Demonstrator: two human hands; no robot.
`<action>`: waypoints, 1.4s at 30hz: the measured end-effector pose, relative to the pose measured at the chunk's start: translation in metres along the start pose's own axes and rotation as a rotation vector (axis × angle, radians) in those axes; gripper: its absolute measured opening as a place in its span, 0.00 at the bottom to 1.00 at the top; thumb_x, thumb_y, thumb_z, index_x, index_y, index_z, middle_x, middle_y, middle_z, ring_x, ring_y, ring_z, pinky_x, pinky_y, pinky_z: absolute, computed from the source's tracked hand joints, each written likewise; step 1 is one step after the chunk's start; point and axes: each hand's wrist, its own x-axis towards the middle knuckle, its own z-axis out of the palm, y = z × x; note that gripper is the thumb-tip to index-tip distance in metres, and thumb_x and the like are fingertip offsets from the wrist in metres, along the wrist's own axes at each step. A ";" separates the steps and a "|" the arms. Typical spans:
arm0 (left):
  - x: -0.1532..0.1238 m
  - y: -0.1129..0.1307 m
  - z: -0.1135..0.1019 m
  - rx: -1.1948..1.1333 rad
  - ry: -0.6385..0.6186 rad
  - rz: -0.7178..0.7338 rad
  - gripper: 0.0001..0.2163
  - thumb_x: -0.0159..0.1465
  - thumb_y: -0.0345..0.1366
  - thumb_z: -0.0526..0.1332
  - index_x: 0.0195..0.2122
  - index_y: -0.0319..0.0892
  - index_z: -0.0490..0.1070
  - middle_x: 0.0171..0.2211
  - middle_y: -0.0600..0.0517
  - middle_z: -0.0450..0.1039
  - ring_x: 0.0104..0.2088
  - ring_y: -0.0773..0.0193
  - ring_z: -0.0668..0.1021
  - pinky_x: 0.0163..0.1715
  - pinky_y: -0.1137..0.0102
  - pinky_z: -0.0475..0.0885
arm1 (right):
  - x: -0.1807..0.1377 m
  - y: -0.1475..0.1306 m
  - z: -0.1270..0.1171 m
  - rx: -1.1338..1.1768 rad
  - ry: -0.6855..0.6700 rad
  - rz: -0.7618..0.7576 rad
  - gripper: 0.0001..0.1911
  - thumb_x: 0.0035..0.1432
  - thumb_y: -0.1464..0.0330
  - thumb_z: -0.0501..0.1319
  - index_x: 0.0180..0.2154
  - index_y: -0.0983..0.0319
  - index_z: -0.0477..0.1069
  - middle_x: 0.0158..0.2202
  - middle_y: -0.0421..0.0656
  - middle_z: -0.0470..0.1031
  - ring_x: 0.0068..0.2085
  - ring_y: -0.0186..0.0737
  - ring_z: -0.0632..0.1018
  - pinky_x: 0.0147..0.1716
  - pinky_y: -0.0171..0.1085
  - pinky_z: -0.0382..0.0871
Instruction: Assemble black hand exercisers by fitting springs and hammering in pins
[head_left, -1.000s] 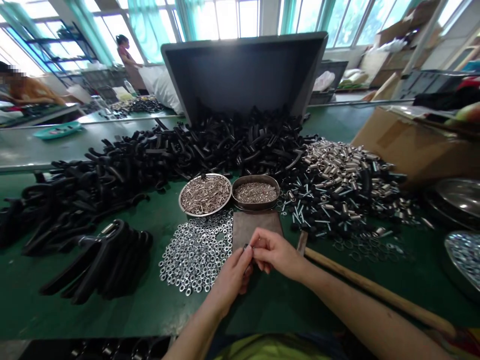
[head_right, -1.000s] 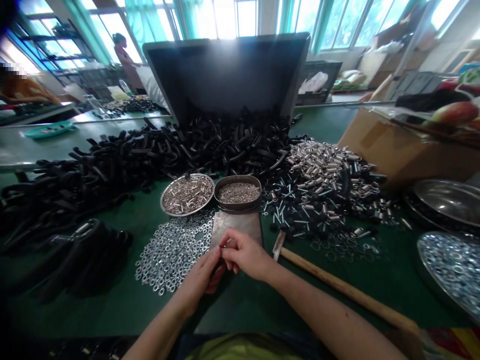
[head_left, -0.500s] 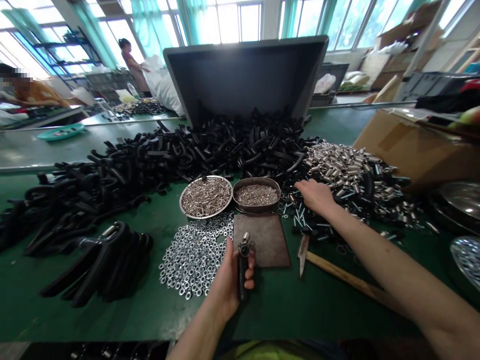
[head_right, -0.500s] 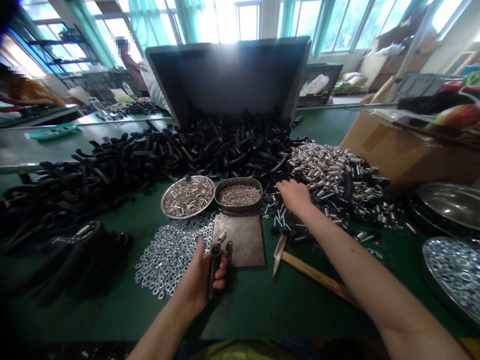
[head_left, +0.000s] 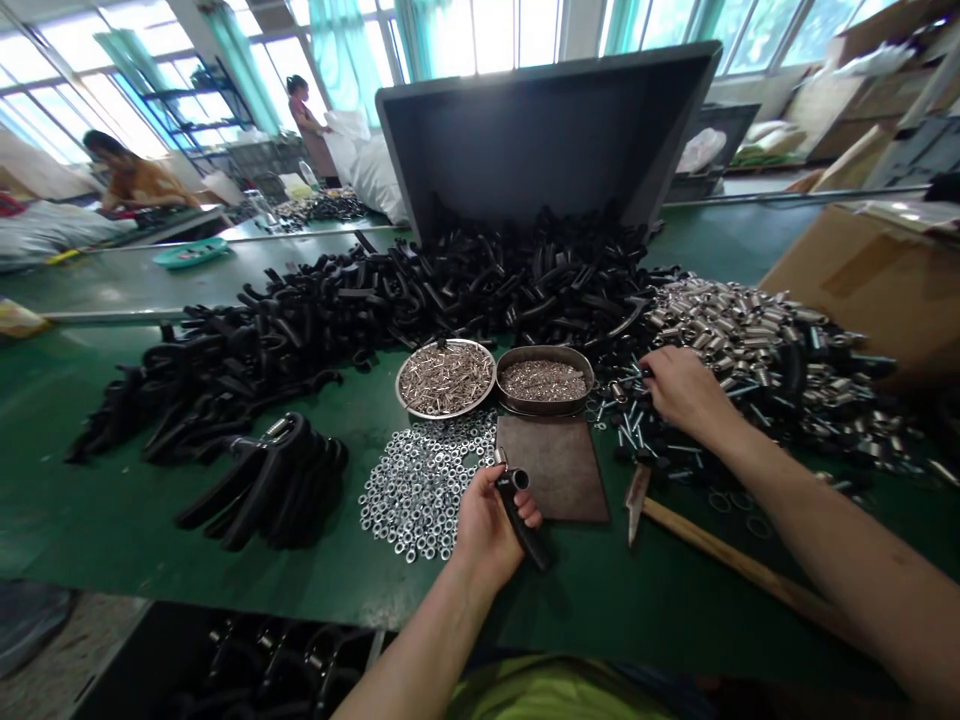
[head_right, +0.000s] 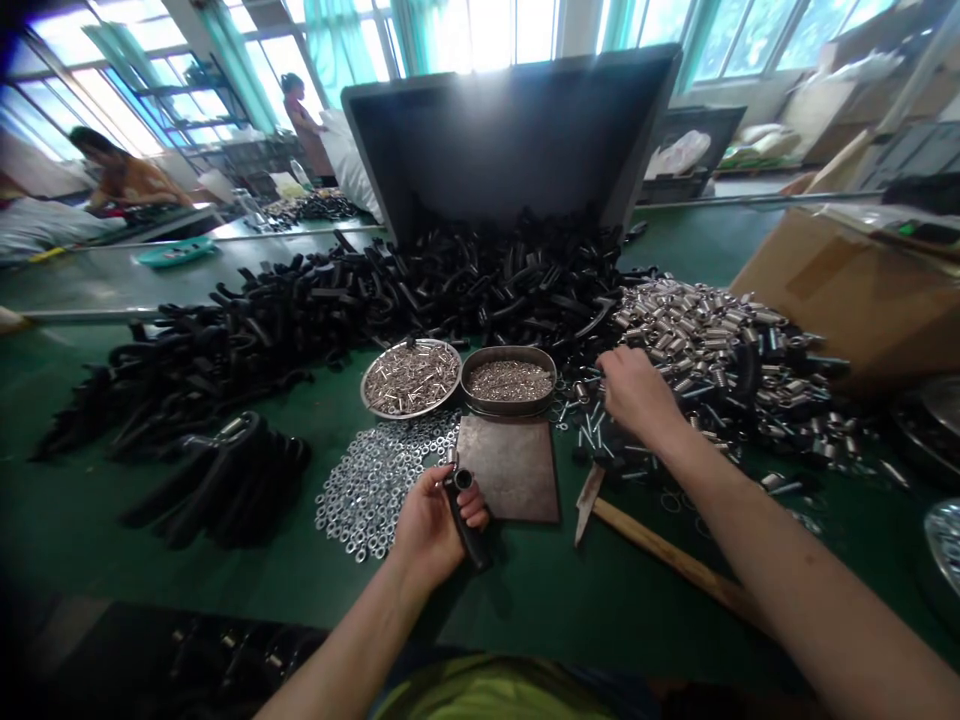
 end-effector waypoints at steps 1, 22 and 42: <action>0.000 -0.001 0.001 -0.003 -0.002 0.012 0.12 0.58 0.35 0.51 0.21 0.37 0.65 0.16 0.54 0.56 0.17 0.71 0.60 0.18 0.75 0.58 | -0.009 -0.012 -0.009 0.141 0.056 -0.019 0.13 0.57 0.74 0.52 0.42 0.68 0.70 0.42 0.53 0.71 0.46 0.49 0.71 0.46 0.44 0.65; -0.003 -0.019 0.003 0.137 0.132 0.341 0.05 0.51 0.35 0.62 0.25 0.38 0.68 0.20 0.56 0.67 0.19 0.71 0.66 0.22 0.74 0.62 | -0.080 -0.153 -0.024 0.882 -0.175 0.029 0.12 0.63 0.60 0.50 0.42 0.59 0.67 0.26 0.41 0.75 0.29 0.41 0.77 0.30 0.37 0.68; -0.004 -0.008 0.003 0.510 0.111 0.551 0.06 0.56 0.35 0.59 0.35 0.40 0.68 0.30 0.54 0.68 0.28 0.69 0.70 0.28 0.75 0.64 | -0.085 -0.148 -0.020 1.015 -0.049 -0.045 0.12 0.58 0.65 0.56 0.45 0.58 0.67 0.40 0.47 0.75 0.43 0.46 0.75 0.44 0.46 0.69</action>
